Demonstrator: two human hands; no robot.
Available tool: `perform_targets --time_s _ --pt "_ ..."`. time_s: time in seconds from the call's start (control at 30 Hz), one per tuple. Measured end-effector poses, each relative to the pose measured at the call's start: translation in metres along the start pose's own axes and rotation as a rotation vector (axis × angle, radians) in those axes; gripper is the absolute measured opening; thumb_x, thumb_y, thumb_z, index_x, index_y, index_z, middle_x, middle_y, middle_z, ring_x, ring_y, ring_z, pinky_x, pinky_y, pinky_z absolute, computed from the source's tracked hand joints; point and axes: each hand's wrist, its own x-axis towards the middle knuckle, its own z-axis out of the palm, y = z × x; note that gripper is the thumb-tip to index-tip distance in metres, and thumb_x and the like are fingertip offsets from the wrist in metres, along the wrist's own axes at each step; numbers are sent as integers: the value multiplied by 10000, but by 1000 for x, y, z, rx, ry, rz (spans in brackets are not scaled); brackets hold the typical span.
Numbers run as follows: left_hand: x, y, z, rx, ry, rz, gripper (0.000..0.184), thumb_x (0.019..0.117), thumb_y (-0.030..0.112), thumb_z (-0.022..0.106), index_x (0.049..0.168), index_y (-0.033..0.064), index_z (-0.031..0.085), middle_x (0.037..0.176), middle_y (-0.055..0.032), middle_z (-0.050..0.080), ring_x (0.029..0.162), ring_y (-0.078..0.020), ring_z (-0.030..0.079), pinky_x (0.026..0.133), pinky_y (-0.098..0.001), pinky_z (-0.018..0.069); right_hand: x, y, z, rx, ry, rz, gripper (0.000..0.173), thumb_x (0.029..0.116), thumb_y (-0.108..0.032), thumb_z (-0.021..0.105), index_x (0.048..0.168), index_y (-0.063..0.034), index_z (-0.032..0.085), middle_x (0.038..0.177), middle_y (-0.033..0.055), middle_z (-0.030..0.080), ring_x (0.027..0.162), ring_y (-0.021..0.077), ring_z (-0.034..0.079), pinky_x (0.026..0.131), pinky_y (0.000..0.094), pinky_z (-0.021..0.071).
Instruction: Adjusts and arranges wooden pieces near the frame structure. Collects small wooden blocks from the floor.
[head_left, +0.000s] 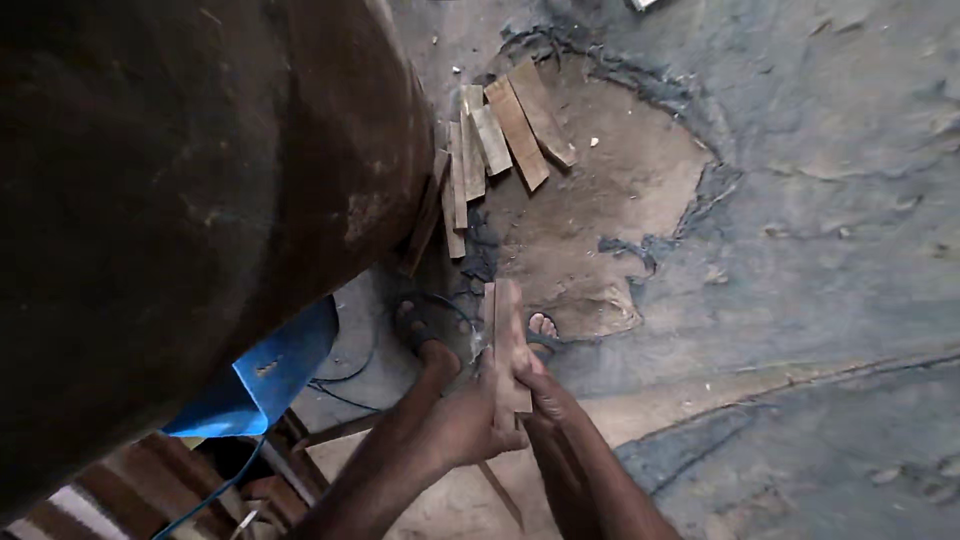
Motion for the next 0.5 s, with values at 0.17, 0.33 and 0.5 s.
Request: perform_targets --time_s 0.17,0.33,0.5 --pt "34 -23 -47 -337 -72 116 518 1030 375 613 1495 163 532 1138 -124 726 948 -217 709 871 -401 587 2 -4 -23 125 9 -86 820 647 -489 910 1281 -102 561 935 79 728 809 168 727 734 378 634" --pt "183 -77 -113 -408 480 -103 509 1020 428 590 1360 49 587 1213 -205 677 1079 -349 676 930 -574 546 13 -27 -47 199 25 -146 727 625 -547 903 1119 -73 659 917 121 742 803 220 745 719 408 646" --pt "306 -116 -123 -270 724 -194 657 949 444 684 1391 -17 528 1272 -264 638 1188 -422 627 1014 -632 492 13 -42 -69 176 -55 -233 554 718 -510 859 1084 -122 710 948 99 752 858 214 745 774 419 638"
